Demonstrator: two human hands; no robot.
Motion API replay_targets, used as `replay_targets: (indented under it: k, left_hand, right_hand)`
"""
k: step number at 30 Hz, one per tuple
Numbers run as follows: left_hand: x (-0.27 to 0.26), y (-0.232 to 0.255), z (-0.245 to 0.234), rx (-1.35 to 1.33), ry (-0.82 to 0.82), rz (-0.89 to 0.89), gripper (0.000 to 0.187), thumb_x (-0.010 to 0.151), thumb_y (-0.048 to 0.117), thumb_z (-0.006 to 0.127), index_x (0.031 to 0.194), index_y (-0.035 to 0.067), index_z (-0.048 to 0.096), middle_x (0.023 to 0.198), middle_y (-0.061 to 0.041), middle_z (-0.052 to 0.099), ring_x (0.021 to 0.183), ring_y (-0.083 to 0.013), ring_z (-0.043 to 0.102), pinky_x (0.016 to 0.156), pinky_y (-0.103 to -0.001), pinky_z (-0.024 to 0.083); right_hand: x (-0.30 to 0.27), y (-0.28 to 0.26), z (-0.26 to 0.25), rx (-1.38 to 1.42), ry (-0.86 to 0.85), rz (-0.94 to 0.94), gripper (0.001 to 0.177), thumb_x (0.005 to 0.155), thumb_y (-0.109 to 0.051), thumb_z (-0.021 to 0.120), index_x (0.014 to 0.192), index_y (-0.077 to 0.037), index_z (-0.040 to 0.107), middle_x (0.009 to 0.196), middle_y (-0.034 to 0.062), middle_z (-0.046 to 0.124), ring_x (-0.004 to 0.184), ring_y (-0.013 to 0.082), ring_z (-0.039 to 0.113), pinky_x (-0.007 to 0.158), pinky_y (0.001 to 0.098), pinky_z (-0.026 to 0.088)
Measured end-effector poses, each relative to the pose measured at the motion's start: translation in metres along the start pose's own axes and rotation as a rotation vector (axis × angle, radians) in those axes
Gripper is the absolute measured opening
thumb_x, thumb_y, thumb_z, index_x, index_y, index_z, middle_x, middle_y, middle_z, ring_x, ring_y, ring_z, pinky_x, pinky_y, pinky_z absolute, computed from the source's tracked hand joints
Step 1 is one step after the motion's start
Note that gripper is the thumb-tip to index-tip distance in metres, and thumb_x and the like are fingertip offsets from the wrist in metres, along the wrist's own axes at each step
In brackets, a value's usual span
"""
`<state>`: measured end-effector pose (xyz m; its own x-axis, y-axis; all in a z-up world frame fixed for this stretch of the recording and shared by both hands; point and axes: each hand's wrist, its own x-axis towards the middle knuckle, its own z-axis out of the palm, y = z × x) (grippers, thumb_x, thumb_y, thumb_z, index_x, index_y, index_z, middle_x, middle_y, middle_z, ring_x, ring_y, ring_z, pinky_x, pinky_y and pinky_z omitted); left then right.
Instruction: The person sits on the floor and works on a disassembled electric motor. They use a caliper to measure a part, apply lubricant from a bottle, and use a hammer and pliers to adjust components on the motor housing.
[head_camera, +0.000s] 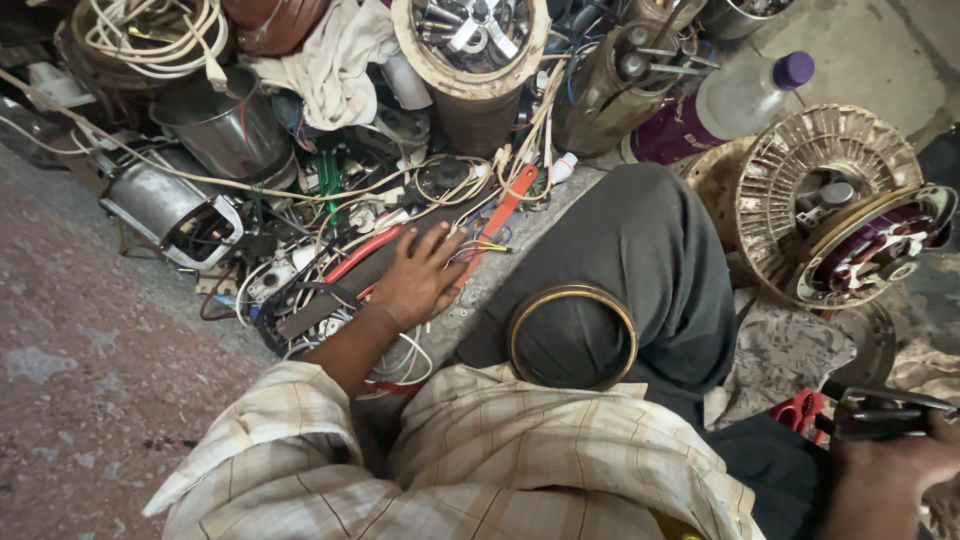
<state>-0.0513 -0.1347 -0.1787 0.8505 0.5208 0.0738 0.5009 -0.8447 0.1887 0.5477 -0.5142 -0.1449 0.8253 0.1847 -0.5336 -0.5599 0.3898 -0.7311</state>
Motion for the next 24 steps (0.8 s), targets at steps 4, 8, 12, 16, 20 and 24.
replay_targets:
  k: [4,8,12,16,20,24]
  left_hand:
    - [-0.001,0.006,0.008,-0.006,-0.067,0.072,0.035,0.085,0.031,0.065,0.116,0.015,0.068,0.138,-0.012,0.052,0.135,-0.0322,0.042,0.108,-0.059,0.03]
    - [-0.006,0.004,0.023,-0.115,-0.304,0.302,0.015,0.096,0.023,0.058,0.103,0.015,0.069,0.111,-0.005,0.058,0.12,-0.0267,0.051,0.106,-0.056,0.038]
    - [-0.004,0.004,0.036,-0.121,-0.109,0.388,0.014,0.089,0.02,0.058,0.091,0.013,0.07,0.097,-0.005,0.058,0.107,-0.0272,0.055,0.092,-0.059,0.04]
    - [0.0,0.002,0.036,-0.385,-0.066,0.304,0.016,0.078,0.011,0.062,0.093,0.006,0.065,0.093,-0.014,0.062,0.096,-0.0361,0.062,0.085,-0.048,0.049]
    - [0.019,-0.003,-0.005,-0.444,-0.236,-0.226,0.01,0.087,0.018,0.066,0.092,0.01,0.069,0.093,-0.016,0.069,0.095,-0.0379,0.065,0.084,-0.048,0.051]
    - [0.053,0.0,-0.06,-0.33,0.098,-0.247,0.021,0.088,0.011,0.068,0.108,0.006,0.069,0.101,-0.019,0.067,0.098,-0.0412,0.063,0.087,-0.048,0.051]
  right_hand:
    - [-0.001,-0.001,-0.004,-0.098,-0.036,-0.012,0.034,0.102,-0.04,0.05,0.119,-0.014,0.065,0.109,0.0046,0.067,0.096,0.0237,0.065,0.08,0.0439,0.057]
    - [-0.006,0.001,0.001,-0.029,-0.038,0.006,0.038,0.104,-0.036,0.051,0.127,-0.009,0.066,0.122,0.0093,0.072,0.111,0.0274,0.073,0.09,0.0456,0.06]
    - [-0.011,0.006,0.009,0.123,-0.029,0.022,0.044,0.098,-0.032,0.049,0.131,-0.006,0.065,0.129,0.0141,0.071,0.113,0.0325,0.072,0.097,0.0504,0.058]
    - [-0.021,0.014,0.013,0.075,0.104,0.006,0.031,0.092,-0.033,0.057,0.114,-0.012,0.063,0.111,0.0056,0.068,0.098,0.0261,0.065,0.086,0.0527,0.054]
    - [-0.03,0.017,0.037,0.169,0.142,0.003,0.024,0.094,-0.037,0.057,0.098,-0.015,0.065,0.086,0.0025,0.07,0.083,0.0247,0.067,0.075,0.0432,0.053]
    - [-0.033,0.024,0.048,0.23,0.124,-0.07,0.021,0.097,-0.032,0.054,0.087,-0.015,0.063,0.076,0.0035,0.066,0.07,0.0256,0.064,0.064,0.0427,0.053]
